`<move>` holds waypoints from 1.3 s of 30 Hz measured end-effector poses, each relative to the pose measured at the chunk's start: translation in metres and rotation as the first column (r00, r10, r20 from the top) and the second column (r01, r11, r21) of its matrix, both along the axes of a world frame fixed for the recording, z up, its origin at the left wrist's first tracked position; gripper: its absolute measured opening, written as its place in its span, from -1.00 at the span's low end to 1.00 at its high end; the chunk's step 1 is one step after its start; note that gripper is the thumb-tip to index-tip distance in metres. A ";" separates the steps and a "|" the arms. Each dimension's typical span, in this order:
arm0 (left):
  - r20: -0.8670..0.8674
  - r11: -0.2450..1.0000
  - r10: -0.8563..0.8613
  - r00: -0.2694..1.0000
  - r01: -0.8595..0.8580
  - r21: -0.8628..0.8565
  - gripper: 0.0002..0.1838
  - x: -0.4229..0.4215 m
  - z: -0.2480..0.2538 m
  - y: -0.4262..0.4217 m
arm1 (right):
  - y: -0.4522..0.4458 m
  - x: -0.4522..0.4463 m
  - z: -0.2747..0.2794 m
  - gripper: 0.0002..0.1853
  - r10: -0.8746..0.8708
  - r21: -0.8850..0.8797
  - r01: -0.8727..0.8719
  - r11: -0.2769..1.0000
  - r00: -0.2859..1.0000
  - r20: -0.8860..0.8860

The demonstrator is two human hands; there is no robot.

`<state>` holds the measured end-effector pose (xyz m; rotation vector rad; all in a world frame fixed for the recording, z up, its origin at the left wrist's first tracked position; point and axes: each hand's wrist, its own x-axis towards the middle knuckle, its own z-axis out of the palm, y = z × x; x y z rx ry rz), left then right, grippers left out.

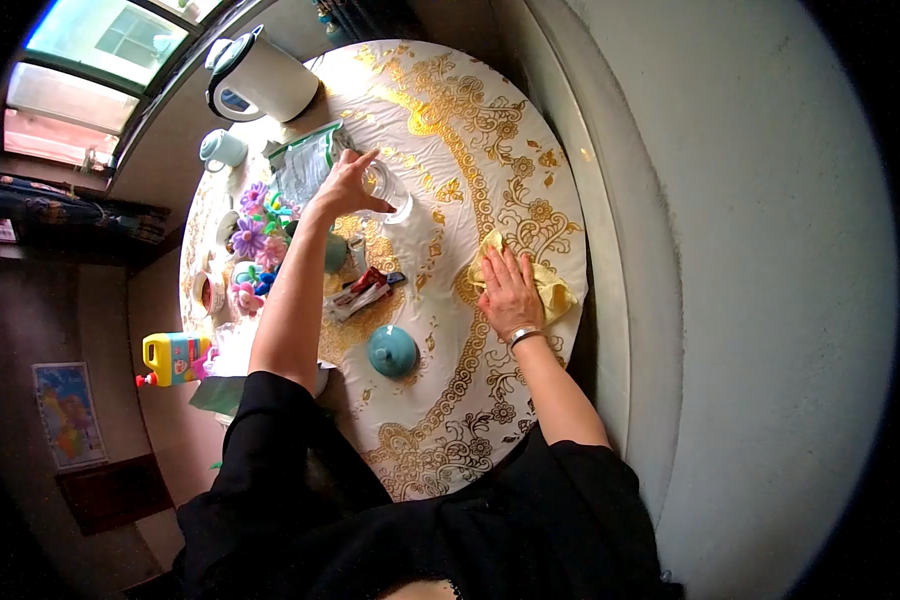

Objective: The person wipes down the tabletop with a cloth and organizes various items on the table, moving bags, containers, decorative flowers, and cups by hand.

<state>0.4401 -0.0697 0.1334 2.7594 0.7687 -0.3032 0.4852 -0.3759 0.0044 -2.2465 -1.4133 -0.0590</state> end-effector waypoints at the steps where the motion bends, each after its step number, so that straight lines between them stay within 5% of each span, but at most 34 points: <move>1: 0.082 0.999 0.008 0.997 -0.004 -0.047 0.17 -0.003 -0.001 -0.001 | 0.000 0.000 0.001 -0.39 0.004 -0.010 -0.004 1.000 1.000 -0.013; 6: 0.429 0.988 0.154 0.890 -0.131 -0.083 0.26 -0.016 -0.009 -0.017 | 0.000 0.000 0.000 -0.40 -0.006 -0.005 0.006 1.000 1.000 -0.010; 12: 0.092 0.960 0.280 0.956 -0.281 -0.001 0.11 -0.003 0.012 -0.033 | 0.000 0.000 0.001 -0.39 -0.003 -0.004 0.003 1.000 1.000 0.001; 22: 0.008 0.942 0.336 0.942 -0.336 0.023 -0.06 0.008 0.012 -0.031 | -0.001 0.000 0.005 -0.39 -0.003 -0.022 0.002 1.000 1.000 -0.028; 28: 0.059 0.953 0.294 0.954 -0.297 0.052 -0.07 0.011 0.009 -0.035 | -0.001 0.000 0.004 -0.42 -0.004 -0.005 0.004 1.000 1.000 -0.021; 39: 0.273 0.996 -0.082 0.959 0.090 -0.017 -0.08 0.138 0.012 -0.095 | 0.000 0.000 0.001 -0.40 -0.004 -0.015 0.004 1.000 1.000 -0.005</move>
